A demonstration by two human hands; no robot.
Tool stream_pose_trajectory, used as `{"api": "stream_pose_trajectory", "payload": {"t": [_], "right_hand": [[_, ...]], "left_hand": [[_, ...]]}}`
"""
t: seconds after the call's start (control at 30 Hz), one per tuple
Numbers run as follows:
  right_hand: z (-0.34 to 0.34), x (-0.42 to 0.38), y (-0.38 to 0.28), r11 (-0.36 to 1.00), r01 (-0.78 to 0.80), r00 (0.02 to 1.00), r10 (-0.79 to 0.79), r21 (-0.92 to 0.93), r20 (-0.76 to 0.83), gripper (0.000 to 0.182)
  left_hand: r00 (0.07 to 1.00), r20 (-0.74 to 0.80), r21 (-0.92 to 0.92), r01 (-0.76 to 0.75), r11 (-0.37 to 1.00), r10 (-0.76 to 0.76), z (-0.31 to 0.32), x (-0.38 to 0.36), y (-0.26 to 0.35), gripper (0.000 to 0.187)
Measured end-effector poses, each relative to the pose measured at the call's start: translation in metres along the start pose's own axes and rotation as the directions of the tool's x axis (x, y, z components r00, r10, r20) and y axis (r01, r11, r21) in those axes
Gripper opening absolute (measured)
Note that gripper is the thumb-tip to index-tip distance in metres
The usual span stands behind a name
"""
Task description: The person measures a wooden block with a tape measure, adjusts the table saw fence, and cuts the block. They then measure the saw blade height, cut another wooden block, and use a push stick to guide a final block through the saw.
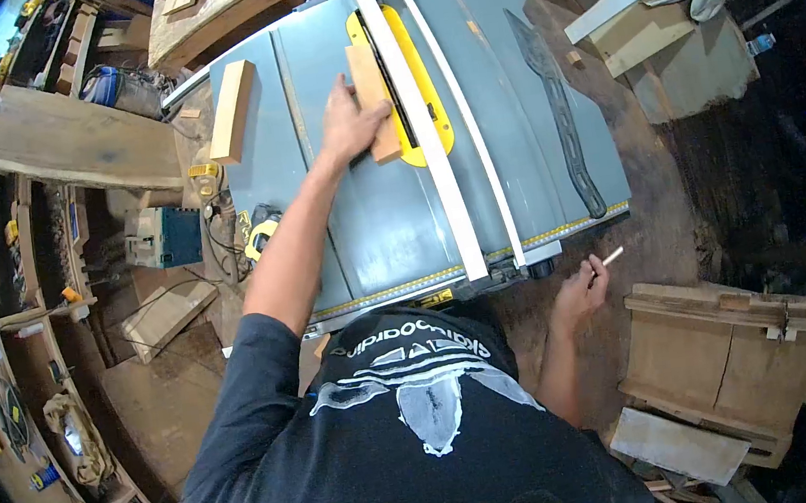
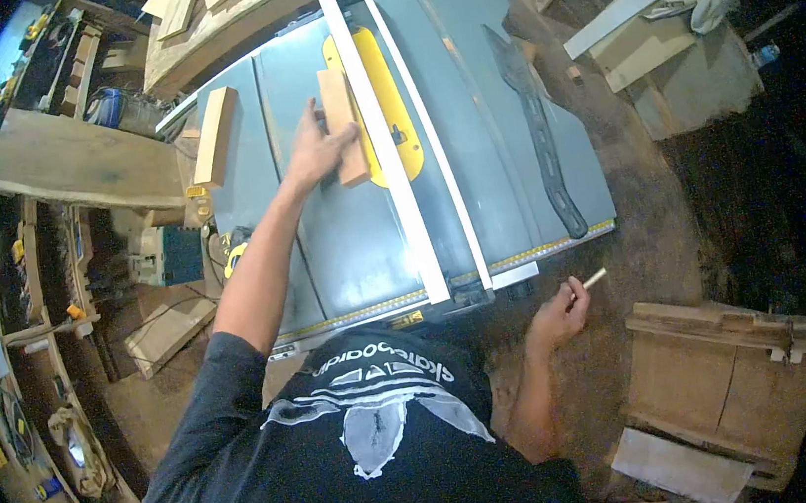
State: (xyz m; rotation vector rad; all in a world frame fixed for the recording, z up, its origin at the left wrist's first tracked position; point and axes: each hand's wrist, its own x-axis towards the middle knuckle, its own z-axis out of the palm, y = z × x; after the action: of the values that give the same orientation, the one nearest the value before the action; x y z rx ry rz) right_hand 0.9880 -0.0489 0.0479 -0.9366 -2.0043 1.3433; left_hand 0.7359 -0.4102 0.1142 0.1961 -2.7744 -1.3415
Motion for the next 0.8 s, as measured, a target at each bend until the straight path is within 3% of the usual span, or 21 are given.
{"api": "stream_pose_trajectory", "payload": {"t": [0.07, 0.1, 0.13, 0.17, 0.2, 0.27, 0.33, 0.43, 0.53, 0.6, 0.8], "right_hand": [[-0.004, 0.006, 0.053, 0.984, -0.142, 0.987, 0.132, -0.108, -0.095, 0.027], [0.003, 0.012, 0.093, 0.960, -0.261, 0.959, 0.270, 0.101, -0.085, 0.033], [0.008, 0.020, 0.118, 0.959, -0.264, 0.958, 0.273, 0.105, -0.087, 0.033], [0.013, 0.029, 0.138, 0.823, -0.556, 0.831, 0.555, 0.117, 0.048, 0.036], [0.021, 0.037, 0.157, 0.608, -0.790, 0.612, 0.769, 0.085, 0.183, 0.039], [0.045, 0.061, 0.162, 0.666, -0.741, 0.664, 0.706, 0.087, 0.244, 0.040], [0.051, 0.088, 0.124, 0.472, -0.689, 0.717, 0.551, 0.550, 0.426, 0.041], [0.068, 0.149, 0.132, 0.537, -0.585, 0.811, 0.370, 0.607, 0.454, 0.041], [0.090, 0.181, 0.110, 0.531, -0.598, 0.800, 0.343, 0.600, 0.493, 0.042], [0.097, 0.185, 0.105, 0.527, -0.614, 0.786, 0.344, 0.588, 0.513, 0.043], [0.105, 0.191, 0.098, 0.512, -0.660, 0.744, 0.350, 0.549, 0.569, 0.045]], "left_hand": [[0.999, -0.005, -0.033, 0.039, 0.999, -0.039, -0.001, 0.000, 0.000, 0.091], [0.999, -0.044, -0.053, 0.021, 0.998, -0.023, -0.003, -0.001, -0.001, 0.085], [0.996, -0.085, -0.071, 0.001, 0.997, -0.007, -0.004, -0.003, -0.001, 0.080], [0.996, -0.085, -0.069, -0.004, 0.998, -0.002, -0.006, -0.008, 0.001, 0.080], [0.994, -0.111, -0.054, 0.015, 0.998, -0.021, -0.008, -0.015, 0.003, 0.080], [0.981, -0.183, -0.025, 0.055, 0.998, -0.058, -0.016, -0.021, 0.005, 0.079], [0.981, -0.184, 0.017, 0.059, 0.998, -0.055, -0.021, -0.029, -0.011, 0.076], [0.988, -0.132, -0.058, 0.075, 0.996, -0.082, -0.026, -0.040, -0.012, 0.075], [0.985, -0.157, -0.031, 0.072, 0.997, -0.076, -0.023, -0.047, -0.021, 0.075], [0.992, -0.085, 0.004, 0.089, 0.996, -0.089, -0.025, -0.060, -0.014, 0.074], [0.987, -0.135, -0.017, 0.088, 0.996, -0.090, -0.020, -0.088, -0.009, 0.073]]}}
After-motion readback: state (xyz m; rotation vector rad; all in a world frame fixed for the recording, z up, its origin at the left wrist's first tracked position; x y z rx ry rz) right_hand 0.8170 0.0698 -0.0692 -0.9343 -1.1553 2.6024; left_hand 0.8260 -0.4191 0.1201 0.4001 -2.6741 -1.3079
